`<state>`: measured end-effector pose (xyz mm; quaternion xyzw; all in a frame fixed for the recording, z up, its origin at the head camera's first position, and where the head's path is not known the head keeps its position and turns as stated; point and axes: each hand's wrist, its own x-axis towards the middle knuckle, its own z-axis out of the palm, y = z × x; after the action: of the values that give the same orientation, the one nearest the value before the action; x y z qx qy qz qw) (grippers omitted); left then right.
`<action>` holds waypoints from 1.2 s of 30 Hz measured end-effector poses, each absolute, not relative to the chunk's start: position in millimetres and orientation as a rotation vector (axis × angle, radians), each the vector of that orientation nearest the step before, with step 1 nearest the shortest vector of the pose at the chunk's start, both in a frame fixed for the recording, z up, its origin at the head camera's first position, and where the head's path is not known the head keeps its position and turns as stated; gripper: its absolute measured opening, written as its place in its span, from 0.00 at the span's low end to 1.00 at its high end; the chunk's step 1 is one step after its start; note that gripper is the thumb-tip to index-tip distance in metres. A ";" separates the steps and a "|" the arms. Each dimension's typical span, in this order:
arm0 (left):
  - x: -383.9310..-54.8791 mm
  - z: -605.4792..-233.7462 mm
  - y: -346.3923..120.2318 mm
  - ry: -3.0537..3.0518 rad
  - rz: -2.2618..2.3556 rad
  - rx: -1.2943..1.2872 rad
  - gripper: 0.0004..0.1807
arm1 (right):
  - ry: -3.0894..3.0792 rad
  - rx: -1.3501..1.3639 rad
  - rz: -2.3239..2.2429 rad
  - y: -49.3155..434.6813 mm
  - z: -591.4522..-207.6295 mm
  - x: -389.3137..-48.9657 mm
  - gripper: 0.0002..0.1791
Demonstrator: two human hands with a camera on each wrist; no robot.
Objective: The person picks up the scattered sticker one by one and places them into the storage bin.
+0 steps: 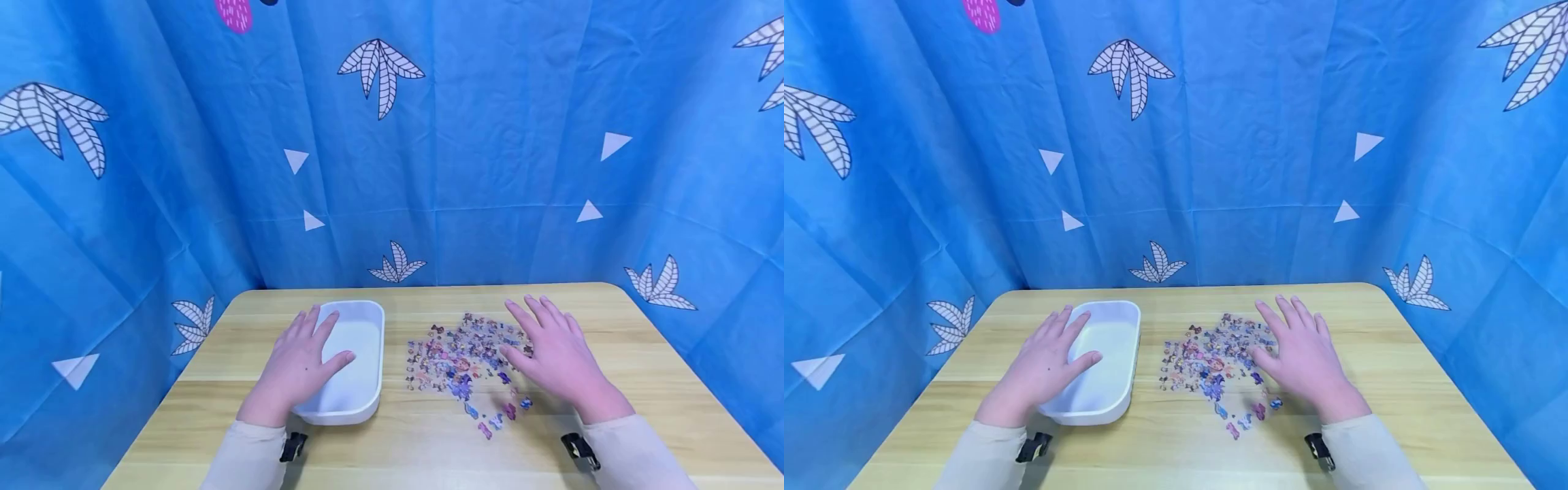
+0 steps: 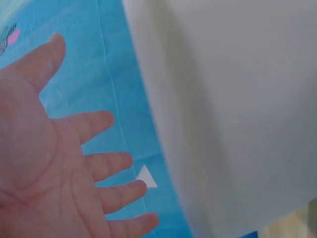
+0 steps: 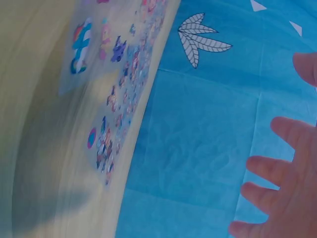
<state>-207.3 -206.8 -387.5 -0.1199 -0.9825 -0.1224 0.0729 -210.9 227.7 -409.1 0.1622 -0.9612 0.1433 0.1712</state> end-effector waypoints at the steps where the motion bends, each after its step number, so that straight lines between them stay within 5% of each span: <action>1: -208.0 -387.7 -208.9 -2.960 -0.393 -0.348 0.52 | -2.733 0.463 0.413 227.1 -408.8 -211.6 0.45; 36: -223.3 -401.1 -245.2 -3.142 -0.771 -0.005 0.51 | -2.707 0.470 0.560 228.4 -404.2 -222.6 0.41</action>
<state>-223.3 -245.2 -401.1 -0.0015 -0.9701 -0.2381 -0.0469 -222.6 228.4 -404.2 0.1652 -0.9517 0.1968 0.1680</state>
